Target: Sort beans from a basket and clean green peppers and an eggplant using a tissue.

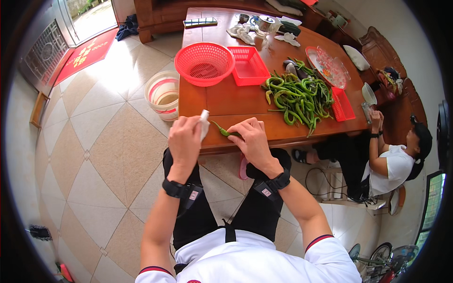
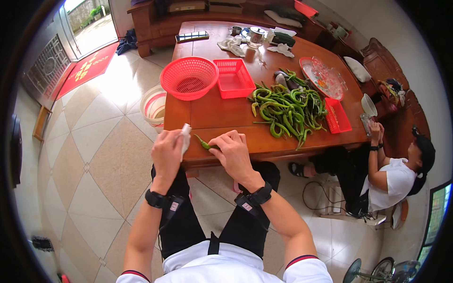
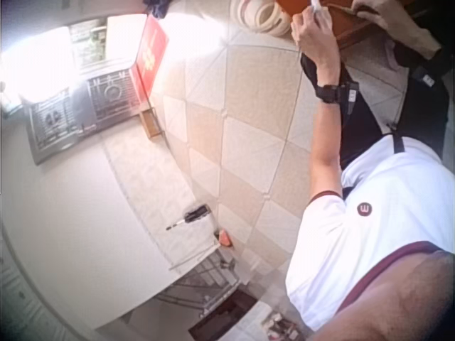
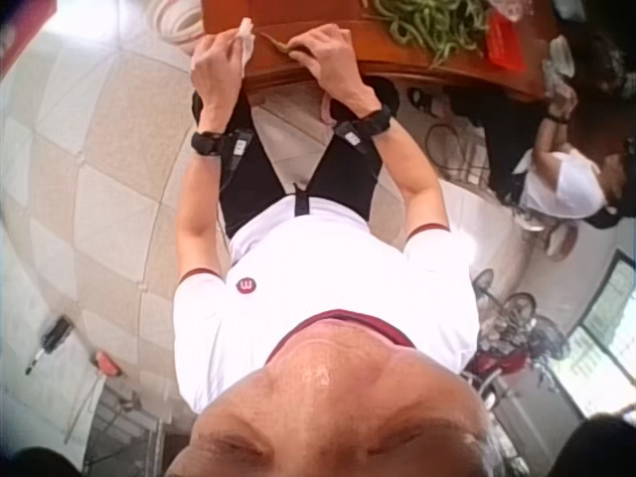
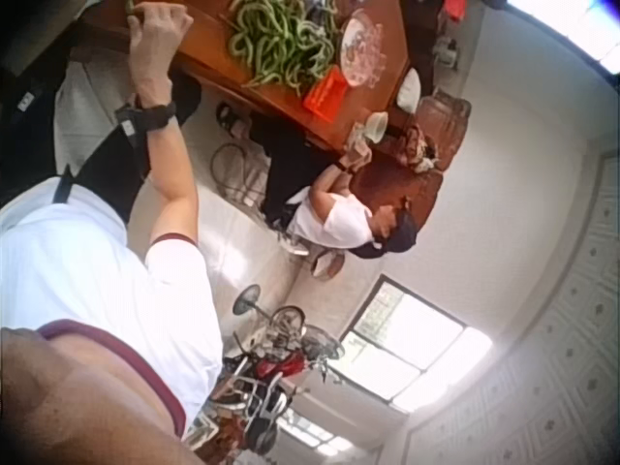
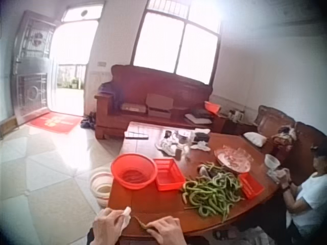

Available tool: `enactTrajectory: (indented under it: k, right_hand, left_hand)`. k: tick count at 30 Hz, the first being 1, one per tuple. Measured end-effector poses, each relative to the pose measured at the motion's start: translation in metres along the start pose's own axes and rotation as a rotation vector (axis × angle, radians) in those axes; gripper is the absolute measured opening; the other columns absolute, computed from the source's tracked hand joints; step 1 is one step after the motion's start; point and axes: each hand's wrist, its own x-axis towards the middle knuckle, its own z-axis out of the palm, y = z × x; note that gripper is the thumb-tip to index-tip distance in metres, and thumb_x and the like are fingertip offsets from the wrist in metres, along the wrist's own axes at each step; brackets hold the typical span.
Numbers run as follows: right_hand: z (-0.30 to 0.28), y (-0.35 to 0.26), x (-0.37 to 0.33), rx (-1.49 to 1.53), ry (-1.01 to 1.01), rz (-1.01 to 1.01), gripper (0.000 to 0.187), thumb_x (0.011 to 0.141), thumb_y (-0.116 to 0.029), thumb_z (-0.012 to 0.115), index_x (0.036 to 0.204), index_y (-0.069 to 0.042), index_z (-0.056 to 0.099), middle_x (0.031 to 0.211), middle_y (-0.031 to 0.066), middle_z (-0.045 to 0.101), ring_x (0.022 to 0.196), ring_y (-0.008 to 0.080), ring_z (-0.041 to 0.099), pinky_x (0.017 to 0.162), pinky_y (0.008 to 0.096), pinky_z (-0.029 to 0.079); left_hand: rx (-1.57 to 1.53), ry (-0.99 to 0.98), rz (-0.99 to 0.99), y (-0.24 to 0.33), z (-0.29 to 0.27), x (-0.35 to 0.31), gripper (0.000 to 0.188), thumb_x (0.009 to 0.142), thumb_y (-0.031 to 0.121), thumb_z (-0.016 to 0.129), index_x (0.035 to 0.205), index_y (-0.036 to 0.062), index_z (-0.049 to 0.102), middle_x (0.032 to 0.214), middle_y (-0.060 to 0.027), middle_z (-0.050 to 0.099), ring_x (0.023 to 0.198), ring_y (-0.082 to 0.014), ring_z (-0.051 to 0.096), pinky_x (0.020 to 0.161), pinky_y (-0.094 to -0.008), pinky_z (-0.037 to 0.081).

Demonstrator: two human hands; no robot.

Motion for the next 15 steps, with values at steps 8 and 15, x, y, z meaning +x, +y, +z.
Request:
enactTrajectory:
  k: [8, 15]
  right_hand:
    - [0.008, 0.0, 0.004, -0.016, 0.01, -0.022, 0.019, 0.083, -0.015, 0.076, 0.1, -0.011, 0.071, 0.095, 0.0009, 0.069, 0.103, 0.0243, 0.057, 0.092, 0.0389, 0.04]
    - [-0.028, 0.011, 0.012, 0.024, 0.03, 0.046, 0.022, 0.083, -0.016, 0.077, 0.104, -0.011, 0.073, 0.093, 0.0018, 0.069, 0.099, 0.0246, 0.058, 0.091, 0.0389, 0.04]
  left_hand:
    - [-0.147, -0.147, 0.19, 0.022, 0.01, -0.012, 0.015, 0.09, 0.017, 0.07, 0.103, 0.0087, 0.072, 0.09, -0.0104, 0.066, 0.089, -0.0318, 0.064, 0.078, -0.0432, 0.052]
    - [-0.261, -0.077, -0.079, 0.008, -0.003, 0.008, 0.017, 0.094, 0.016, 0.066, 0.102, 0.0028, 0.072, 0.087, -0.0142, 0.067, 0.077, -0.0332, 0.066, 0.069, -0.0411, 0.051]
